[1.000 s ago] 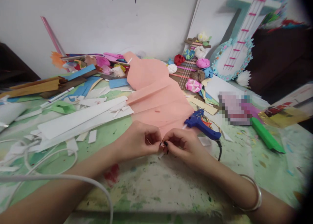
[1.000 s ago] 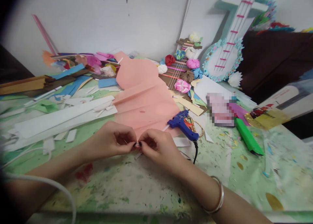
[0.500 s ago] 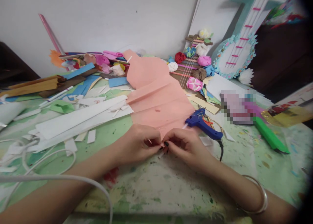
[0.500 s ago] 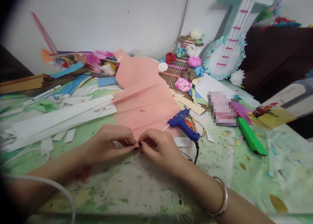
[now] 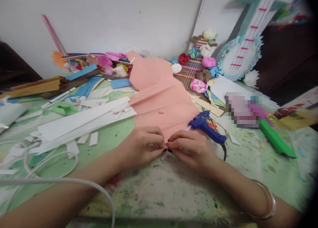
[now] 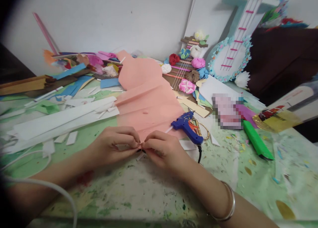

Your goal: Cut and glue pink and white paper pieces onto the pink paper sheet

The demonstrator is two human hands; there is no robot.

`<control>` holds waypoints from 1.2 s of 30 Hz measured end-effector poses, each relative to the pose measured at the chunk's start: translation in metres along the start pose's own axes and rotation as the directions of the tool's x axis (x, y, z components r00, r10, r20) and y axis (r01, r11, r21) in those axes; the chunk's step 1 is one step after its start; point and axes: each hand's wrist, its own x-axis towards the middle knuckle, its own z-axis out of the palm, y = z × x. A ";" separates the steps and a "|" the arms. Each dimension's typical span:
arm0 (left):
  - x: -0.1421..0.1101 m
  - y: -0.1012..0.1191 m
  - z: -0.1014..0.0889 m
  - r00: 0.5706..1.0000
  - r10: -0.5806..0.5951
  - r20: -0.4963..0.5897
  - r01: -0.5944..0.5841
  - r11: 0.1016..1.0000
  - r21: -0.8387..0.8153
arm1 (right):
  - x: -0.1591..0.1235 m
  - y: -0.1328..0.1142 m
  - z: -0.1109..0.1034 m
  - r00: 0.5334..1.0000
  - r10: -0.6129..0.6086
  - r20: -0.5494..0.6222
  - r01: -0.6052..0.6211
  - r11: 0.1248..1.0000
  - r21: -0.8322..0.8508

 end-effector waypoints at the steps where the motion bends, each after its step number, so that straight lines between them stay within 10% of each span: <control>1: 0.000 0.000 0.001 1.000 0.008 -0.010 -0.008 1.000 0.002 | 0.000 0.000 0.001 1.000 -0.007 -0.011 0.007 1.000 -0.020; 36: -0.002 0.001 0.006 0.998 -0.056 -0.041 0.052 0.994 -0.098 | -0.003 -0.008 0.009 0.963 0.271 -0.004 -0.269 0.958 0.100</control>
